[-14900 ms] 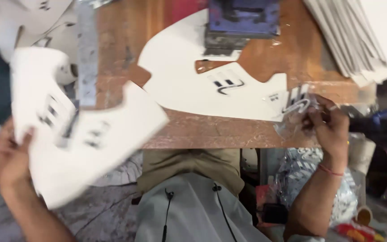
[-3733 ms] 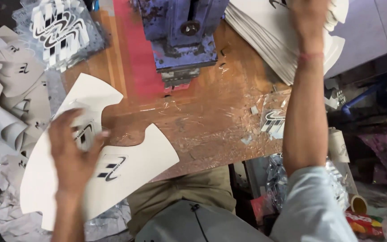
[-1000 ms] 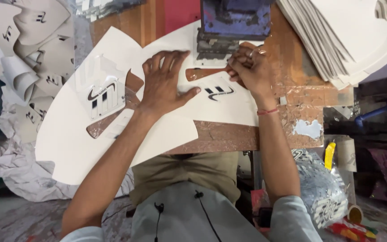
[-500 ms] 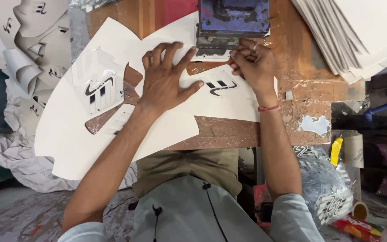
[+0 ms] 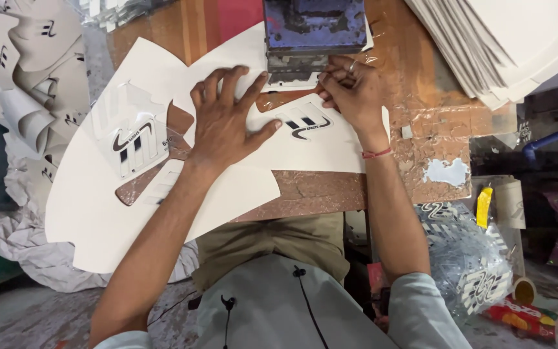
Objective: The person uses a manual press to punch holes into white paper cutouts with a printed logo. They repeatedly pick up a cutout, align it under the press, operate the lever to punch, and then move the finished piece aside.
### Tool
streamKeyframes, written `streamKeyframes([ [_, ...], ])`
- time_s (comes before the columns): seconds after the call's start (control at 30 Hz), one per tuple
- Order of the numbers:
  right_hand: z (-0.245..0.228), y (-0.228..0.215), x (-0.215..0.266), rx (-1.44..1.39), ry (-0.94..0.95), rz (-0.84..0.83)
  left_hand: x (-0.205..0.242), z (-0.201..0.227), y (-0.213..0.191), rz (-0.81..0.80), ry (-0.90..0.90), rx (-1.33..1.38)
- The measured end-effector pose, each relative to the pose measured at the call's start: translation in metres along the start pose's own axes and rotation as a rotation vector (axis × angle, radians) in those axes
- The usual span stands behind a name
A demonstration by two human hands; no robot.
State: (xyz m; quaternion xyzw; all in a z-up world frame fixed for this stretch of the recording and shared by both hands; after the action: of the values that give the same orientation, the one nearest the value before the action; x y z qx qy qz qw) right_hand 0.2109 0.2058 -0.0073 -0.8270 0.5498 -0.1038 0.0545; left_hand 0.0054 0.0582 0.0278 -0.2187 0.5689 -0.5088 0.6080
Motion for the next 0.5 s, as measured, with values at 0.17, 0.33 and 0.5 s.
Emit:
streamKeyframes([
  [0.17, -0.003, -0.001, -0.001, 0.002, -0.031, 0.015, -0.002, 0.000, -0.001, -0.001, -0.003, 0.012],
  [0.33, -0.037, 0.000, 0.057, 0.249, -0.168, 0.066, 0.029, -0.047, -0.027, -0.048, -0.073, 0.132],
  [0.5, -0.012, -0.024, 0.129, 0.473, -0.165, 0.243, 0.124, -0.148, -0.096, 0.024, -0.413, -0.270],
])
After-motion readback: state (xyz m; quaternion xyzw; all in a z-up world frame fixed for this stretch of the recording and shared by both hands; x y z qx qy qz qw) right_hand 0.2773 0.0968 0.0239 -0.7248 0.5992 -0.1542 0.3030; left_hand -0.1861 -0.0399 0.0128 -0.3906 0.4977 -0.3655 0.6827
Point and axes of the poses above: each hand's wrist, its own x-axis away from the middle knuckle, its own y-axis out of the palm, z = x × y, the point moved 7 cm from there along -x, towards the middle knuckle, and after that the axes turned 7 degrees about y, right-handed, at the moved point
